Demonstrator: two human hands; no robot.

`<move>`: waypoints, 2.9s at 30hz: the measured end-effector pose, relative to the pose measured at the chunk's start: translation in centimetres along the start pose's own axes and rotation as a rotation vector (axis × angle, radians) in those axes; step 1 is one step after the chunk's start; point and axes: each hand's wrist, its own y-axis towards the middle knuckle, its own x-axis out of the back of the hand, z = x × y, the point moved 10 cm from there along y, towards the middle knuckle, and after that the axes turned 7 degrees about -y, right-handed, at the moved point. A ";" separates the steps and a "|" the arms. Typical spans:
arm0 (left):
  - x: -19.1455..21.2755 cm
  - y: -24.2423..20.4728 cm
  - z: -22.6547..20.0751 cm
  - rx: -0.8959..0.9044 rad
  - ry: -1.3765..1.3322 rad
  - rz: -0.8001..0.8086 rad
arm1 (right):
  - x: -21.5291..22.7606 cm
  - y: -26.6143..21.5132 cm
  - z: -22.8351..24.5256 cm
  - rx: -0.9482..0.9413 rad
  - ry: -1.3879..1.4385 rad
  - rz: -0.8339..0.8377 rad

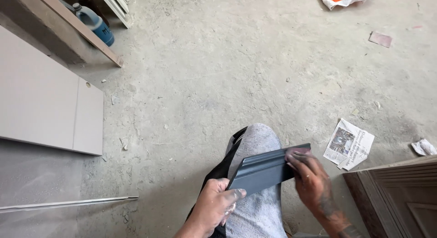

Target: Sanding small grey decorative trim pieces using sandpaper to smooth the surface and edges.

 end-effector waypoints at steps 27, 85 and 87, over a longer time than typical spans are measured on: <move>-1.4 1.9 2.1 -0.258 0.334 0.006 | 5.9 6.7 15.7 0.012 0.277 0.064; 2.6 0.0 0.7 -0.041 -0.040 -0.001 | 2.6 2.2 -1.1 -0.029 0.434 0.157; 2.2 -0.1 0.5 -0.076 -0.039 0.015 | 2.1 1.7 -0.4 -0.113 0.393 0.127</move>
